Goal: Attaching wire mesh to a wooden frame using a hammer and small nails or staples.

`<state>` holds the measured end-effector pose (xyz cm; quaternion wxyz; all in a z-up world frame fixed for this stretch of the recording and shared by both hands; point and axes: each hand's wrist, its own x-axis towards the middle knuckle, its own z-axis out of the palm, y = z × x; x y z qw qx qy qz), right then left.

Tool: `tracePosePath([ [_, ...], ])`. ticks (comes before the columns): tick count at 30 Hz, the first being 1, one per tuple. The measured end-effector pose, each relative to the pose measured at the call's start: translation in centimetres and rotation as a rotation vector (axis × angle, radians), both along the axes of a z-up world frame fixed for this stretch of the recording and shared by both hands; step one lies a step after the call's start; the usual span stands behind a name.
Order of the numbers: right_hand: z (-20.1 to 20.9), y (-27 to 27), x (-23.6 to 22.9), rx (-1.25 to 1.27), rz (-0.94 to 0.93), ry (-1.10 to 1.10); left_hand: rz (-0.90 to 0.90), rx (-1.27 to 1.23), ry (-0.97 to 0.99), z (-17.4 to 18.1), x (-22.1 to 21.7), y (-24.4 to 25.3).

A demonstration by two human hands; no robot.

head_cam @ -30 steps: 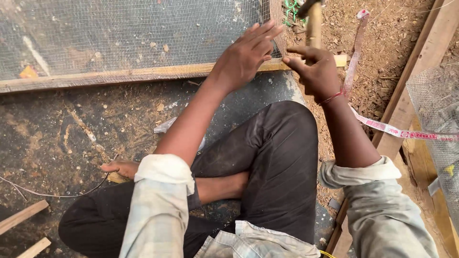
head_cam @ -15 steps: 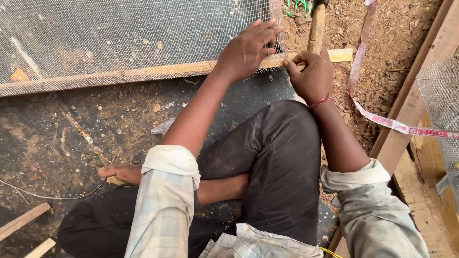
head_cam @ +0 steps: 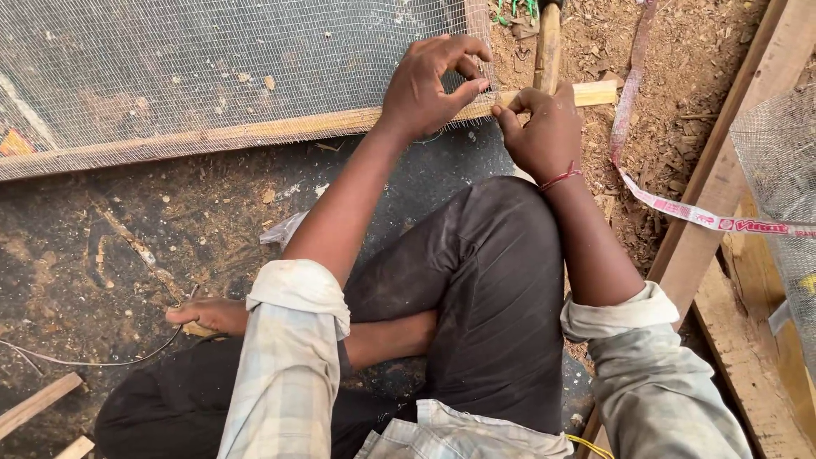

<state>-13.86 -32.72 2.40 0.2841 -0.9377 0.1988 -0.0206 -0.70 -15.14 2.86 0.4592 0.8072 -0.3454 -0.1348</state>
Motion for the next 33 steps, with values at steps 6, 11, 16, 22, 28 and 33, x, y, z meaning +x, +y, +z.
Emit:
tracePosePath([
  [6,0.8,0.3,0.3,0.032,-0.018,0.025,0.002,-0.03,-0.107,-1.1,0.2,0.1],
  [11,-0.1,0.1,0.1,0.042,-0.013,-0.017,-0.033,-0.053,-0.173,-1.5,0.4,0.0],
  [16,0.0,0.1,0.3,0.098,-0.031,-0.049,-0.029,-0.031,-0.208,-1.3,0.2,-0.1],
  [22,0.0,0.2,0.1,0.124,-0.044,-0.063,-0.024,0.001,-0.26,-1.5,-0.1,0.0],
  [28,0.3,0.2,0.3,0.089,-0.035,-0.071,-0.011,0.033,-0.305,-3.1,-0.1,-0.5],
  [33,0.2,0.3,0.3,0.083,-0.044,-0.029,-0.001,0.02,-0.35,-2.2,-0.3,-0.4],
])
